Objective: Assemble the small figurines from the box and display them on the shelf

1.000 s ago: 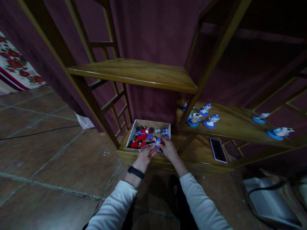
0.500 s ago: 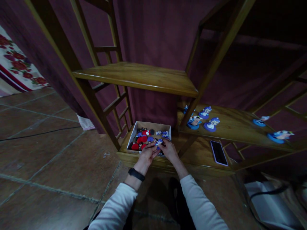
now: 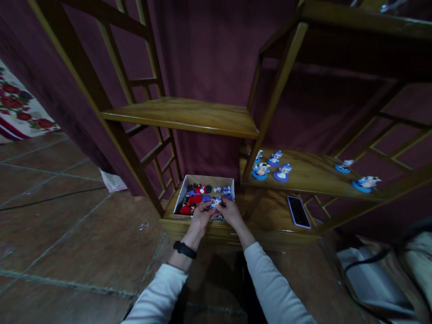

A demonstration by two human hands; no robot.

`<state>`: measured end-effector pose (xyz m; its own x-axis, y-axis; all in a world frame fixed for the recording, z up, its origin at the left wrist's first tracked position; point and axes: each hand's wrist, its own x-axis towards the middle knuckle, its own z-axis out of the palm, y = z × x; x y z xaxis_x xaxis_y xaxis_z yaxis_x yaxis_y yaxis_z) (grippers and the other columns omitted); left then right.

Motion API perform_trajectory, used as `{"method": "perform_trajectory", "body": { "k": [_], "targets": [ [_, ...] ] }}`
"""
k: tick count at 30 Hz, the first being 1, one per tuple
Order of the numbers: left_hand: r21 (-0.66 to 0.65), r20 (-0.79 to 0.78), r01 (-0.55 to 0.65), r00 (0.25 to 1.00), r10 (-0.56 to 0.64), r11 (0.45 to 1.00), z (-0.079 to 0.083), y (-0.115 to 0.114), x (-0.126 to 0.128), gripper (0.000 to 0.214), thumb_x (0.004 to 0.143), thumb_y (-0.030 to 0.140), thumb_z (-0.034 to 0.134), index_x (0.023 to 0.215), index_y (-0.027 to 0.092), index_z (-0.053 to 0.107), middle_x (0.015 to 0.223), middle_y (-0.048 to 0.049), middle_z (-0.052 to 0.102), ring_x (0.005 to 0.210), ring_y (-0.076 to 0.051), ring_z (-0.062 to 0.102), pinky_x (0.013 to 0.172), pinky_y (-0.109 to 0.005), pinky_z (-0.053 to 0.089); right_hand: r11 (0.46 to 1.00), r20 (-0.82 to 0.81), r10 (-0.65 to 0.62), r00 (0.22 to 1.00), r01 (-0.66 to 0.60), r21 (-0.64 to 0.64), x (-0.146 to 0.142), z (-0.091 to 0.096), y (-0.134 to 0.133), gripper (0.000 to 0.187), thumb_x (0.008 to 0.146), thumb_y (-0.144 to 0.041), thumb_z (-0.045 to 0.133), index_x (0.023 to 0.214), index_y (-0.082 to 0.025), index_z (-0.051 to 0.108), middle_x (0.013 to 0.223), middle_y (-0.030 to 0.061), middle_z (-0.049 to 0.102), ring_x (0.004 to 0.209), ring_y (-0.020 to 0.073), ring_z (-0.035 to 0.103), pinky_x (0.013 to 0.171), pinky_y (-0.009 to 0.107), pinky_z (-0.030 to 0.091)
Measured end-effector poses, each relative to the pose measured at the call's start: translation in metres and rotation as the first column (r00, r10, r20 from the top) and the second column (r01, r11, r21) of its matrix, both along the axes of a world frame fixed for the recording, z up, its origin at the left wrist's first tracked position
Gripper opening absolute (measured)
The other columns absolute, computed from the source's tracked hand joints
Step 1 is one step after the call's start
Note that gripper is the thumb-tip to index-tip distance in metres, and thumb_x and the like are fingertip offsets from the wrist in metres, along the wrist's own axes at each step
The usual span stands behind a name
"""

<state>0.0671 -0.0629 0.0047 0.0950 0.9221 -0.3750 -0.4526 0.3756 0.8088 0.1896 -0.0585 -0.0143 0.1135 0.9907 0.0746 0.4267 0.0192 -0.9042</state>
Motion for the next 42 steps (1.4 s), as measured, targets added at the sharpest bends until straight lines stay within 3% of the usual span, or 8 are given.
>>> {"method": "perform_trajectory", "body": {
  "k": [5, 10, 14, 20, 28, 34, 38, 42],
  "targets": [
    [-0.055, 0.015, 0.029, 0.999, -0.029, 0.998, 0.006, -0.006, -0.011, 0.02, 0.069, -0.005, 0.061, 0.082, 0.011, 0.061, 0.067, -0.0043, 0.066, 0.058, -0.013, 0.065, 0.064, -0.027, 0.057, 1.0, -0.002, -0.025, 1.0, 0.025, 0.003, -0.005, 0.004, -0.013, 0.018, 0.073, -0.029, 0.053, 0.065, -0.018, 0.066, 0.059, -0.0037, 0.06, 0.057, 0.0113, 0.051, 0.056, 0.021, 0.038],
    [-0.08, 0.003, 0.063, 0.998, -0.062, 0.995, 0.01, -0.018, -0.013, 0.014, 0.071, -0.001, 0.06, 0.08, 0.01, 0.061, 0.063, -0.0044, 0.065, 0.056, -0.012, 0.064, 0.062, -0.025, 0.057, 0.999, -0.059, -0.016, 0.998, 0.018, 0.031, -0.003, 0.007, -0.032, 0.02, 0.072, -0.029, 0.053, 0.062, -0.018, 0.066, 0.058, -0.004, 0.059, 0.06, 0.0117, 0.052, 0.059, 0.021, 0.039],
    [-0.108, 0.022, 0.145, 0.989, -0.144, 0.983, 0.014, -0.036, -0.013, 0.012, 0.071, 0.001, 0.063, 0.08, 0.009, 0.062, 0.066, -0.0078, 0.067, 0.057, -0.014, 0.065, 0.062, -0.026, 0.057, 0.999, -0.266, -0.029, 0.964, 0.034, 0.014, 0.003, 0.002, -0.061, 0.019, 0.07, -0.032, 0.056, 0.067, -0.018, 0.067, 0.066, -0.0013, 0.063, 0.067, 0.0142, 0.056, 0.068, 0.026, 0.045],
    [-0.13, 0.08, 0.193, 0.98, -0.183, 0.973, 0.008, -0.063, -0.014, 0.012, 0.071, -0.001, 0.062, 0.079, 0.008, 0.062, 0.072, -0.0107, 0.068, 0.062, -0.017, 0.067, 0.063, -0.029, 0.057, 0.991, -0.579, -0.121, 0.806, 0.067, -0.113, 0.003, 0.002, -0.1, 0.031, 0.061, -0.038, 0.068, 0.083, -0.017, 0.068, 0.079, 0.0041, 0.067, 0.07, 0.0163, 0.061, 0.068, 0.031, 0.05],
    [-0.09, 0.009, 0.126, 0.992, -0.126, 0.988, -0.012, -0.065, -0.007, 0.008, 0.072, 0.002, 0.061, 0.076, 0.008, 0.062, 0.067, -0.0082, 0.067, 0.058, -0.014, 0.066, 0.06, -0.025, 0.056, 0.98, -0.596, -0.189, 0.78, 0.107, -0.17, -0.005, -0.006, -0.088, 0.027, 0.055, -0.038, 0.069, 0.071, -0.016, 0.066, 0.069, 0.0014, 0.066, 0.067, 0.0164, 0.062, 0.066, 0.03, 0.05],
    [-0.11, 0.032, 0.093, 0.995, -0.09, 0.99, -0.015, -0.055, -0.008, 0.009, 0.074, 0.001, 0.059, 0.074, 0.009, 0.062, 0.068, -0.008, 0.067, 0.062, -0.014, 0.066, 0.06, -0.024, 0.056, 0.959, -0.704, -0.281, 0.652, 0.162, -0.233, -0.011, -0.013, -0.076, 0.027, 0.047, -0.033, 0.074, 0.066, -0.016, 0.065, 0.072, 0.0025, 0.066, 0.068, 0.0167, 0.062, 0.066, 0.032, 0.05],
    [-0.058, 0.063, 0.099, 0.993, -0.095, 0.993, -0.015, -0.047, -0.009, 0.009, 0.074, 0.001, 0.058, 0.074, 0.009, 0.063, 0.069, -0.0072, 0.067, 0.062, -0.012, 0.065, 0.062, -0.022, 0.056, 0.974, -0.805, -0.227, 0.549, 0.107, -0.201, -0.013, -0.014, -0.071, 0.03, 0.048, -0.03, 0.075, 0.073, -0.016, 0.067, 0.076, 0.0031, 0.068, 0.073, 0.0171, 0.063, 0.072, 0.032, 0.049],
    [0.001, 0.088, 0.084, 0.993, -0.083, 0.996, -0.016, -0.043, -0.009, 0.013, 0.073, 0.0, 0.059, 0.079, 0.01, 0.064, 0.071, -0.0057, 0.067, 0.061, -0.011, 0.064, 0.067, -0.024, 0.056, 0.991, -0.799, -0.129, 0.587, 0.046, -0.126, -0.014, -0.016, -0.067, 0.037, 0.049, -0.028, 0.075, 0.084, -0.017, 0.068, 0.084, 0.0043, 0.069, 0.081, 0.0195, 0.062, 0.076, 0.034, 0.048]
  ]
}}
